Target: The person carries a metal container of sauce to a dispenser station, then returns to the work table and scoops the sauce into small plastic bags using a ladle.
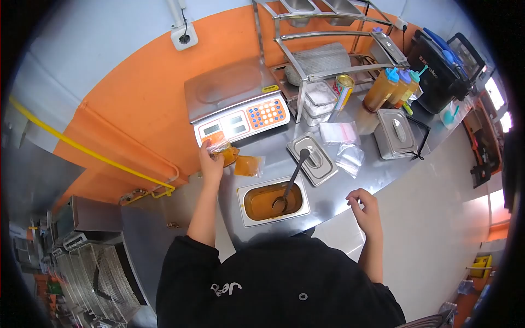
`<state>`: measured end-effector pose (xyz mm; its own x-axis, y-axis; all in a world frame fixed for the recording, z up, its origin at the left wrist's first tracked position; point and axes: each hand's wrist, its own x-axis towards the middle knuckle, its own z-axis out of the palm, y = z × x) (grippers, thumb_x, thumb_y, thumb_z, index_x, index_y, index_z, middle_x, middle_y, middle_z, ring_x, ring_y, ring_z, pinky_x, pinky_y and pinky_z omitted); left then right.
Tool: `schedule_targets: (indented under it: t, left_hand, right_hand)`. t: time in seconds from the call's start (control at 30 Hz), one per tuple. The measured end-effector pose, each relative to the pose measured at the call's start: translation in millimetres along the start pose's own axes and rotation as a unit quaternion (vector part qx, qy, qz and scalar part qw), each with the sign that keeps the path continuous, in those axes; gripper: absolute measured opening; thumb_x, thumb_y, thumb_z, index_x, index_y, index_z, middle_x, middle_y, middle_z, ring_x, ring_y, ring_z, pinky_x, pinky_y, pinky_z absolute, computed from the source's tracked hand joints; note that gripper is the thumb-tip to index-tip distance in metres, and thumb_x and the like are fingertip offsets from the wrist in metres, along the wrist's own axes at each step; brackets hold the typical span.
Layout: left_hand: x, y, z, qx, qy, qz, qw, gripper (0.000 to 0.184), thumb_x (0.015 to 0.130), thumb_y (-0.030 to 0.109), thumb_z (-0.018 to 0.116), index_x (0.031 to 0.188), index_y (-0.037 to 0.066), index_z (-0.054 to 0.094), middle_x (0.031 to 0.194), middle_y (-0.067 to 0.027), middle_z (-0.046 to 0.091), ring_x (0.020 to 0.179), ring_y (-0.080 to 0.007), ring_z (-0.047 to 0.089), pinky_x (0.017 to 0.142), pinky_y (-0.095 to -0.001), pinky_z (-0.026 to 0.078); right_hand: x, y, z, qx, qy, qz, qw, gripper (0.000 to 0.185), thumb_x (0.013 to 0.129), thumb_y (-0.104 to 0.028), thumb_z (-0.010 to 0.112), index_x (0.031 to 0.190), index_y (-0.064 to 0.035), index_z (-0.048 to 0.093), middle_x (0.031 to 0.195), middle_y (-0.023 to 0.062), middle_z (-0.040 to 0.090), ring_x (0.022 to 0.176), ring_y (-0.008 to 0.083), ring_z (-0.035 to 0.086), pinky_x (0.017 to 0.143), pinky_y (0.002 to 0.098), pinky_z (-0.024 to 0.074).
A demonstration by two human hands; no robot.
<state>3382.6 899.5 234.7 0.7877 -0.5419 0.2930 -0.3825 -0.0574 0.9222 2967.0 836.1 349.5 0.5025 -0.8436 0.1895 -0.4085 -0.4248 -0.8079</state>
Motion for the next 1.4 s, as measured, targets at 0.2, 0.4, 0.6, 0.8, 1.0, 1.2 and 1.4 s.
schedule_targets:
  t: [0.2,0.4,0.6,0.8,1.0,1.2,1.4]
  left_hand:
    - [-2,21,8,0.332,-0.102,0.324,0.880,0.051,0.074,0.011,0.063,0.122,0.011,0.046,0.114,-0.0093,0.052,0.108,-0.0254,0.047,0.093,-0.0424,0.031]
    - [-5,26,53,0.297,-0.398,0.349,0.795,0.034,0.077,0.021,0.062,0.110,0.015,0.057,0.102,-0.0054,0.061,0.107,-0.0201,0.048,0.090,-0.0438,0.025]
    - [7,61,54,0.245,-0.464,0.137,0.840,0.033,0.075,0.018,0.065,0.107,0.011,0.058,0.088,-0.0050,0.061,0.093,-0.0170,0.053,0.086,-0.0381,0.033]
    - [6,70,20,-0.029,-0.227,-0.063,0.971,0.032,0.072,0.007,0.070,0.101,0.002,0.058,0.076,-0.0035,0.058,0.072,-0.0108,0.055,0.064,-0.0247,0.045]
    - [18,15,-15,0.174,-0.072,0.114,0.976,0.031,0.073,0.010,0.070,0.100,0.001,0.057,0.090,-0.0092,0.055,0.084,-0.0192,0.055,0.073,-0.0282,0.045]
    - [-5,20,-44,0.177,0.021,0.085,0.980,0.029,0.077,0.009,0.065,0.103,0.001,0.056,0.097,-0.0098,0.053,0.092,-0.0201,0.053,0.078,-0.0309,0.044]
    - [-27,3,-73,0.117,0.000,-0.008,0.993,0.024,0.080,0.006,0.059,0.104,0.003,0.056,0.097,-0.0066,0.053,0.089,-0.0160,0.054,0.077,-0.0277,0.043]
  right_hand:
    - [-4,8,-7,-0.013,0.006,0.012,1.000,0.005,0.075,-0.001,0.056,0.079,0.0008,0.058,0.070,0.0096,0.057,0.062,0.0188,0.052,0.060,0.0288,0.0416]
    - [4,9,-11,-0.019,-0.005,0.027,0.999,0.005,0.075,-0.001,0.056,0.080,0.0005,0.058,0.072,0.0097,0.058,0.063,0.0190,0.052,0.061,0.0289,0.0420]
    - [10,17,-8,-0.007,-0.008,0.021,1.000,0.006,0.076,-0.001,0.056,0.081,0.0005,0.058,0.072,0.0090,0.058,0.063,0.0179,0.052,0.061,0.0287,0.0421]
    - [25,21,-3,-0.007,-0.023,0.034,0.999,0.006,0.077,-0.003,0.056,0.082,-0.0005,0.059,0.073,0.0086,0.058,0.064,0.0181,0.053,0.060,0.0284,0.0415]
    - [56,71,6,-0.043,-0.024,0.028,0.998,0.007,0.079,-0.006,0.055,0.085,-0.0020,0.059,0.084,0.0089,0.059,0.075,0.0195,0.055,0.062,0.0293,0.0421]
    - [93,131,29,-0.043,0.162,0.095,0.981,0.016,0.078,-0.007,0.058,0.093,-0.0044,0.058,0.096,0.0125,0.056,0.084,0.0247,0.054,0.073,0.0330,0.0430]
    - [102,187,40,-0.152,0.160,0.019,0.975,0.009,0.079,-0.006,0.056,0.085,-0.0002,0.058,0.085,0.0165,0.055,0.082,0.0335,0.054,0.073,0.0393,0.0419]
